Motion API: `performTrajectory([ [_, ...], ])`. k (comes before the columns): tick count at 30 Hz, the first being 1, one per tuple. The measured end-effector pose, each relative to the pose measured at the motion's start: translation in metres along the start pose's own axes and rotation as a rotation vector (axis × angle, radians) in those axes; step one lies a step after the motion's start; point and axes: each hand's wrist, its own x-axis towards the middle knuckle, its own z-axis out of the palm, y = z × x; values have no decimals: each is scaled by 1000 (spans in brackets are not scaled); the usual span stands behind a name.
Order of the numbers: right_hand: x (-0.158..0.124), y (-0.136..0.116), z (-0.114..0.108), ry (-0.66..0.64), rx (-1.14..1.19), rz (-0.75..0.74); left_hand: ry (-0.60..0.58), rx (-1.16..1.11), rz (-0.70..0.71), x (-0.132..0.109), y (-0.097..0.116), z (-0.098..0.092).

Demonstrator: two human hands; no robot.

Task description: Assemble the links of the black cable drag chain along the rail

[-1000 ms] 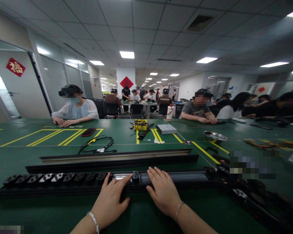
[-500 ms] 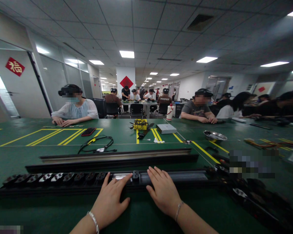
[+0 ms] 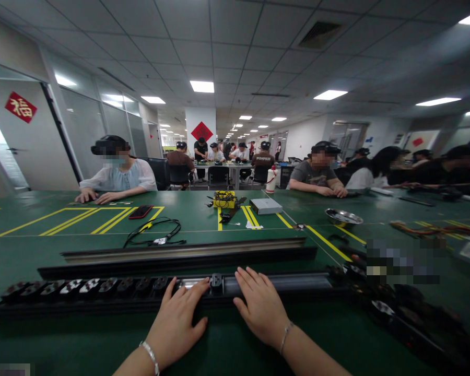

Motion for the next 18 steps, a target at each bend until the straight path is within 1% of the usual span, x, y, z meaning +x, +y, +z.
performTrajectory([
  [18,0,0,1,-5,-36,-9,-42,-9,-20,1,-1,0],
])
